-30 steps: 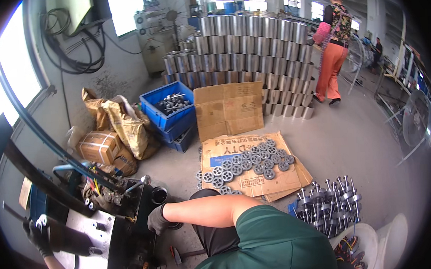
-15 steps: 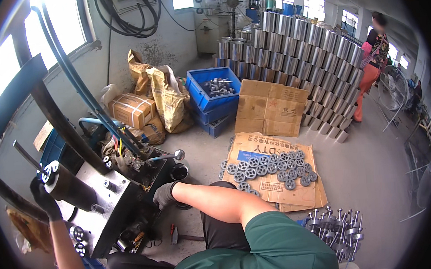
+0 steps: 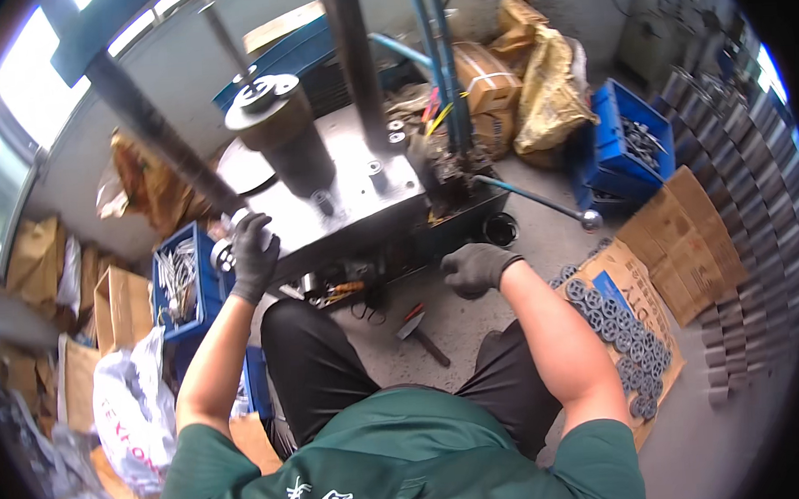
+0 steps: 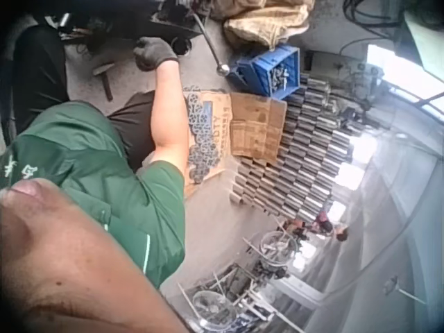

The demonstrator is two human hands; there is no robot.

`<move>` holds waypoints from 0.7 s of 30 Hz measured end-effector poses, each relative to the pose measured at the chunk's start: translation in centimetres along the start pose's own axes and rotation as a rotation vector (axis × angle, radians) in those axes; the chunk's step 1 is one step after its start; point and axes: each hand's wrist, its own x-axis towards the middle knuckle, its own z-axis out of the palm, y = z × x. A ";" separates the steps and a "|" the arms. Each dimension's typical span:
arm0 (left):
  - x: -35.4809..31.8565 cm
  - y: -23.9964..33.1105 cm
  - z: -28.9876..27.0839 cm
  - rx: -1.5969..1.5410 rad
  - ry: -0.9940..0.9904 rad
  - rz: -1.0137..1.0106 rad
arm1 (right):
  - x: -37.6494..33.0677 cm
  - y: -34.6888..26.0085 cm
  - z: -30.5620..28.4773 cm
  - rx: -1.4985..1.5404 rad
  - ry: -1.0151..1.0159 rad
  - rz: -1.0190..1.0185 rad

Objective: The recorder is using a manual hydraulic press and hand tools to assemble metal gears onto shafts.

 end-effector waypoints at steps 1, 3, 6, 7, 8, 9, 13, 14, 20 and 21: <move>-0.1 -0.1 -0.2 0.022 -0.002 0.009 | 0.4 -0.4 -0.1 -0.034 0.013 -0.013; -0.3 -0.8 0.2 0.066 -0.054 -0.013 | 0.9 -1.1 0.1 -0.071 0.023 -0.022; 0.3 -0.2 1.3 0.050 -0.077 -0.025 | 1.3 -1.1 0.5 -0.078 0.005 -0.010; 0.8 0.3 1.8 0.061 -0.096 -0.007 | 1.4 -1.1 0.6 -0.084 0.016 -0.020; 1.6 1.4 2.3 0.070 -0.117 0.014 | 1.2 -1.1 0.6 -0.088 0.027 -0.028; 2.3 2.1 2.7 0.092 -0.131 0.055 | 1.2 -1.1 0.6 -0.087 0.030 -0.024; 4.1 3.4 4.5 0.150 -0.162 0.089 | 1.1 -1.7 0.1 -0.085 -0.003 0.020; 4.3 3.4 4.8 0.151 -0.161 0.093 | 1.1 -2.0 -0.1 -0.072 -0.034 0.042; 4.9 3.5 6.3 0.079 -0.077 0.150 | 1.0 -1.9 0.4 -0.103 0.025 -0.014; 4.9 3.9 5.9 0.047 -0.038 0.182 | 0.6 -2.9 0.0 -0.125 0.057 -0.040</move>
